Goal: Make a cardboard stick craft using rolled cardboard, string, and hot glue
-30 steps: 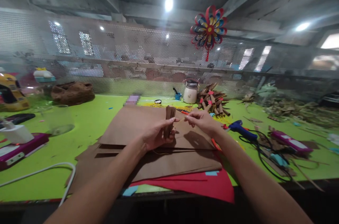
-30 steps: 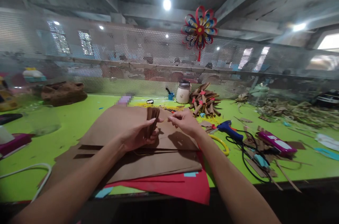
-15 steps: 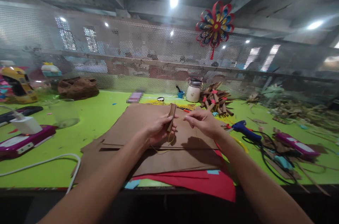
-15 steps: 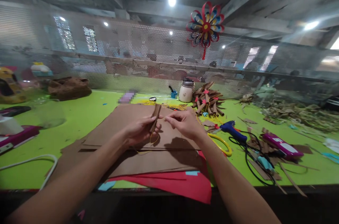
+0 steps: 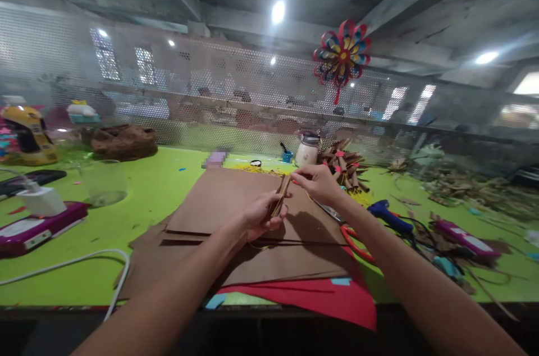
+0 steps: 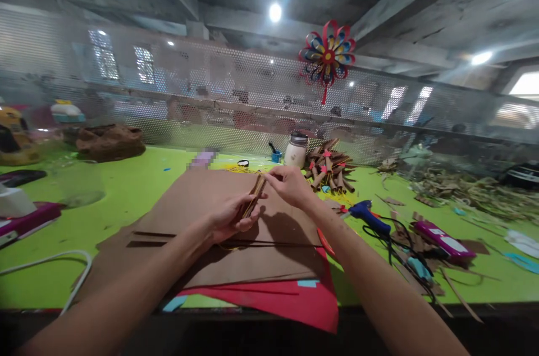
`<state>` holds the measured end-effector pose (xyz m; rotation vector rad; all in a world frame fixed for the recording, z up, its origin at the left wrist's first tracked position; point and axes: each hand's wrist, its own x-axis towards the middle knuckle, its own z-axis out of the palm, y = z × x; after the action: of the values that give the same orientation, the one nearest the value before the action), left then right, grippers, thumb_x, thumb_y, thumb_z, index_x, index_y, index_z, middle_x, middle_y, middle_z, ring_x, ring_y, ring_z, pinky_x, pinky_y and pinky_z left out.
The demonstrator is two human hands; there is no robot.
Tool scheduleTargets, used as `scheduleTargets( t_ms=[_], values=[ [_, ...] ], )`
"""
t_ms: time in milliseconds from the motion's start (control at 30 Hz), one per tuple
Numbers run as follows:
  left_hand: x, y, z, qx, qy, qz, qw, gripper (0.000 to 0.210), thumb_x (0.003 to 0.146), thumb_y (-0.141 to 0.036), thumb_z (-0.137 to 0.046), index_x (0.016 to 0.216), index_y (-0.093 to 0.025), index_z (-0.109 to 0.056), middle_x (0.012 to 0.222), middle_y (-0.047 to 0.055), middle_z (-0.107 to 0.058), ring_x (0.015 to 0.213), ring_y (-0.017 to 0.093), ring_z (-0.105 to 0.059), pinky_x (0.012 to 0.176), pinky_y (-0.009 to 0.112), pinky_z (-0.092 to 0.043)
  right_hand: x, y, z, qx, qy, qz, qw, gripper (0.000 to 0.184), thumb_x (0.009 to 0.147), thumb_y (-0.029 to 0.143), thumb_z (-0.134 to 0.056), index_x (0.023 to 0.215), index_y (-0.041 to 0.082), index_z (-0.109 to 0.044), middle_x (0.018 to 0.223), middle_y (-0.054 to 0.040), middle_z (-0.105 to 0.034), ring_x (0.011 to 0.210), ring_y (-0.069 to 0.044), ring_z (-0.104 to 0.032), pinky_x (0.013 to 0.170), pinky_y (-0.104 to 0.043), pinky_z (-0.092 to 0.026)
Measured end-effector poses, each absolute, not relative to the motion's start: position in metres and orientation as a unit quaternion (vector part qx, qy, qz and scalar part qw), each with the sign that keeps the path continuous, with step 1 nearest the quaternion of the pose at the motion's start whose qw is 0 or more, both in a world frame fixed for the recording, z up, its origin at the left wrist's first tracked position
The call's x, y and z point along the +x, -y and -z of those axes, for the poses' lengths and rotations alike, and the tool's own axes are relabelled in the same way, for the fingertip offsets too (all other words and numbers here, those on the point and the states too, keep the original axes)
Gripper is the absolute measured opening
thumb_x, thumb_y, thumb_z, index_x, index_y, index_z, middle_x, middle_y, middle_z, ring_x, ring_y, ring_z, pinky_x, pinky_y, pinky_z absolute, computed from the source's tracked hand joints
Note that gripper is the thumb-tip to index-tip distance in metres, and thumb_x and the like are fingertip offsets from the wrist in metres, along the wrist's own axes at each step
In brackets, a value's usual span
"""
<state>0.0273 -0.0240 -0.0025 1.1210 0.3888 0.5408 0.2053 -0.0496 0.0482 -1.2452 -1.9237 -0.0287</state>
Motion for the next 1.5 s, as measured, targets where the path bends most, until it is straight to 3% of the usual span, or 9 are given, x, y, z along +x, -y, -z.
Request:
scheduleTargets(
  t_ms=[167,400,933,1167,1267,1500],
  values=[
    [0.027,0.029,-0.001,0.557,-0.233,-0.234,0.762,0.031,0.085,-0.038,-0.041,0.106,-0.016,-0.051,0.052,-0.006,-0.041,0.035,0.004,-0.025,0.037,0.017,-0.012,0.216,0.036,-0.043,-0.519,0.737,0.026,0.432,0.03,0.079,0.034,-0.051,0.066,0.012,-0.067,0.055,-0.0016,-0.055,0.051,-0.011,-0.044,0.049,-0.023,-0.031],
    [0.029,0.039,-0.006,0.62,-0.26,-0.24,0.701,0.043,0.084,-0.05,-0.044,0.107,-0.015,-0.055,0.053,-0.006,-0.042,0.039,0.004,-0.028,0.038,0.018,-0.017,0.225,0.032,-0.026,-0.54,0.713,0.008,0.447,0.03,0.079,0.035,-0.052,0.066,0.012,-0.066,0.058,-0.003,-0.06,0.054,-0.012,-0.049,0.051,-0.023,-0.034],
    [0.033,0.033,0.003,0.62,-0.23,-0.236,0.712,0.036,0.088,-0.039,-0.039,0.11,-0.013,-0.049,0.056,-0.005,-0.045,0.038,0.005,-0.03,0.037,0.018,-0.015,0.239,0.027,-0.012,-0.547,0.665,-0.009,0.509,0.031,0.076,0.036,-0.053,0.06,0.011,-0.065,0.052,-0.0016,-0.057,0.048,-0.011,-0.047,0.047,-0.022,-0.032],
    [0.033,0.037,-0.002,0.595,-0.251,-0.233,0.727,0.03,0.088,-0.032,-0.037,0.107,-0.013,-0.051,0.053,-0.007,-0.036,0.037,0.004,-0.023,0.037,0.018,-0.012,0.237,0.027,-0.012,-0.555,0.66,-0.036,0.506,0.033,0.074,0.037,-0.053,0.056,0.012,-0.063,0.049,-0.0003,-0.055,0.046,-0.01,-0.044,0.048,-0.022,-0.033],
    [0.033,0.036,-0.001,0.579,-0.241,-0.221,0.747,0.028,0.089,-0.033,-0.038,0.104,-0.013,-0.051,0.05,-0.009,-0.03,0.038,0.004,-0.019,0.038,0.017,-0.013,0.238,0.027,-0.012,-0.557,0.645,-0.03,0.522,0.032,0.074,0.037,-0.053,0.055,0.012,-0.061,0.048,0.0001,-0.053,0.046,-0.01,-0.043,0.048,-0.022,-0.032],
    [0.031,0.036,-0.003,0.601,-0.237,-0.239,0.725,0.032,0.087,-0.038,-0.044,0.106,-0.013,-0.052,0.053,-0.007,-0.036,0.038,0.004,-0.024,0.038,0.017,-0.014,0.244,0.023,-0.008,-0.571,0.613,-0.056,0.543,0.029,0.071,0.036,-0.055,0.056,0.012,-0.061,0.047,0.0005,-0.051,0.045,-0.01,-0.04,0.045,-0.022,-0.031]
  ],
)
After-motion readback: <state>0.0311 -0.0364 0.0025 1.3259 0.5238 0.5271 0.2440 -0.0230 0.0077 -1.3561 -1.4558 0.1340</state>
